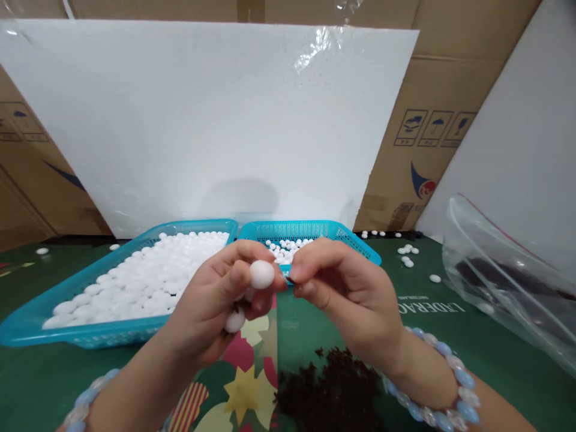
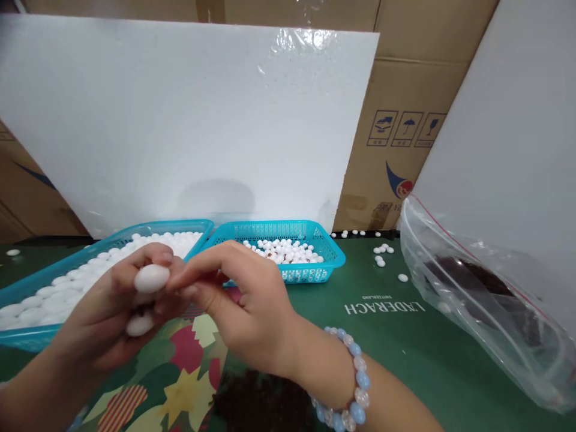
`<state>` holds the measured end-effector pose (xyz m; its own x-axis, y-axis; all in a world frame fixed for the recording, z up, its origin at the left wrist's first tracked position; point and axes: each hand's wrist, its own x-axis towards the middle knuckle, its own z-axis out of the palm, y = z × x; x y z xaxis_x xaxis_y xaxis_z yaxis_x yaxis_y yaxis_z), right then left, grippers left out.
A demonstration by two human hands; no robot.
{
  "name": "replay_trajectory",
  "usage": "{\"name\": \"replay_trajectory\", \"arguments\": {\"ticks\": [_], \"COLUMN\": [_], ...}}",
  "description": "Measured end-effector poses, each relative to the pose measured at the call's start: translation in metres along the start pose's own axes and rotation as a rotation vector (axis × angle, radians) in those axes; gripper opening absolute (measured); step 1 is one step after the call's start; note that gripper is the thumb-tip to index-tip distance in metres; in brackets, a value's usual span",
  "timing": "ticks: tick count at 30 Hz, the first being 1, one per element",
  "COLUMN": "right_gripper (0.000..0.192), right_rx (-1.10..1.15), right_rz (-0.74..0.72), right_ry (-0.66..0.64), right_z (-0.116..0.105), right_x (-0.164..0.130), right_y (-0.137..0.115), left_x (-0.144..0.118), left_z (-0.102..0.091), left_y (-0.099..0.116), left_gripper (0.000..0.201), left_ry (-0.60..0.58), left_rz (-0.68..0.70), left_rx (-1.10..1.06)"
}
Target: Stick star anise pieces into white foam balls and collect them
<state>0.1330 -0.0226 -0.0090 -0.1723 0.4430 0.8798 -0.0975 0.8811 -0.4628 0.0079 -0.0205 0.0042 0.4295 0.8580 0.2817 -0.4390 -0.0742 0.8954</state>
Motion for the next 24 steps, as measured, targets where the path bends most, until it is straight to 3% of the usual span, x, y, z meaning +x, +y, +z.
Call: {"name": "replay_trajectory", "arguments": {"ticks": [10, 24], "right_gripper": [0.012, 0.012], "right_rx": [-0.141, -0.176], "right_rz": [-0.071, -0.077], "right_ry": [-0.088, -0.028], "right_z": [-0.0045, -0.0025], "right_x": [0.0027, -0.0002], "right_y": [-0.0028, 0.0029], "left_x": [-0.0013, -0.0026], "left_z": [0.0006, -0.0005], "left_y": [-0.0003, -0.0044], "left_gripper": [0.008, 0.008], "left_ry": [0.014, 0.063], "left_rz": [-0.026, -0.026], "left_rx": [0.014, 0.111]}}
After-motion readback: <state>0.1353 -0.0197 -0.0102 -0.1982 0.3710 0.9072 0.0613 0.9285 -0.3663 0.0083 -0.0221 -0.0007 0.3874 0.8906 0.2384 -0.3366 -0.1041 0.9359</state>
